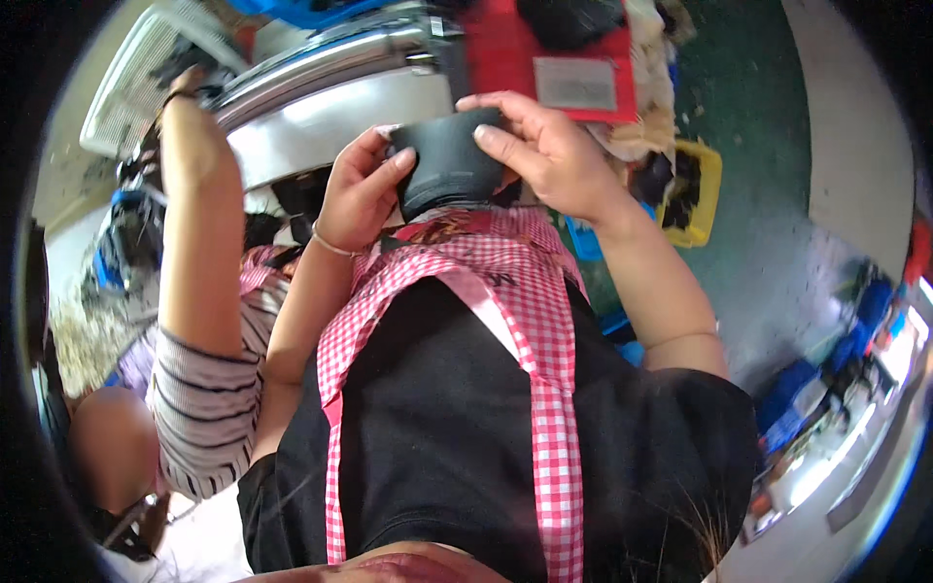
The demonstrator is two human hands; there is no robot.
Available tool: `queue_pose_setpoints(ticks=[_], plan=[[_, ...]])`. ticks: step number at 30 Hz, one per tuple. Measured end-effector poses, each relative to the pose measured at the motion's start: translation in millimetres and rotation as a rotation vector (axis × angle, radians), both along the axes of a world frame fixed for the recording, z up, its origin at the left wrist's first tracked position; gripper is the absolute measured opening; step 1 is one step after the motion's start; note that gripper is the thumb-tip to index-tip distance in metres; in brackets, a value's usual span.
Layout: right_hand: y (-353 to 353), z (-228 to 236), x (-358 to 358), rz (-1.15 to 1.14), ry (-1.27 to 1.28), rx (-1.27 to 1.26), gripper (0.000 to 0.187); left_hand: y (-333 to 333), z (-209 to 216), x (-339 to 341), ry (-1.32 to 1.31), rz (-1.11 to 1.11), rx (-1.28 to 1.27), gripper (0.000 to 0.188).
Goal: The person feeds black rubber pieces into a roller machine to flatten and smooth them. They handle the pieces one by one, retrieving them from a blue basket and placing the processed items back into the basket. The person also briefly uses a metal bowl to collect debris from the machine.
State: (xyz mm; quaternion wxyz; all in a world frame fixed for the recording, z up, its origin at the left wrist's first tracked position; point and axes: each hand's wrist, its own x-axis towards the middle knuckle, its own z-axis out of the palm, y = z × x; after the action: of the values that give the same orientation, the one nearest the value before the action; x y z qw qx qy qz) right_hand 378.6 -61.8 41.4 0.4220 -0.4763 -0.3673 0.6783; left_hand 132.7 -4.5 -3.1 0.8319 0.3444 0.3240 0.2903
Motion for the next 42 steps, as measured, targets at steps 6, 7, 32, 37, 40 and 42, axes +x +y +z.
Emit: queue_pose_setpoints(ticks=[6, 7, 32, 37, 40, 42], plan=[[82.9, 56.1, -26.2, 0.294, -0.528, 0.228, 0.034, 16.7, 56.8, -21.3, -0.217, 0.246, -0.215, 0.029], [92.6, 58.1, -30.4, 0.315, -0.627, 0.351, 0.034, 15.2, 61.2, -28.2, -0.215, 0.257, -0.179, 0.030], [312.2, -75.9, -62.1, 0.855, -0.351, 0.038, 0.033, 34.3, 0.2, -87.4, 0.917, 0.088, 0.304, 0.026], [333.3, -108.2, -51.6, 0.906, -0.314, -0.035, 0.029, 51.0, 20.6, -89.6, 0.542, 0.210, 0.184, 0.026], [303.8, -64.5, -54.2, 0.744, -0.307, -0.326, 0.031, 29.1, 13.9, -94.1, 0.548, 0.134, 0.151, 0.026], [299.3, -45.8, -56.4, 0.755, -0.351, -0.278, 0.033, 43.5, 14.6, -87.7, 0.739, 0.051, 0.262, 0.025]])
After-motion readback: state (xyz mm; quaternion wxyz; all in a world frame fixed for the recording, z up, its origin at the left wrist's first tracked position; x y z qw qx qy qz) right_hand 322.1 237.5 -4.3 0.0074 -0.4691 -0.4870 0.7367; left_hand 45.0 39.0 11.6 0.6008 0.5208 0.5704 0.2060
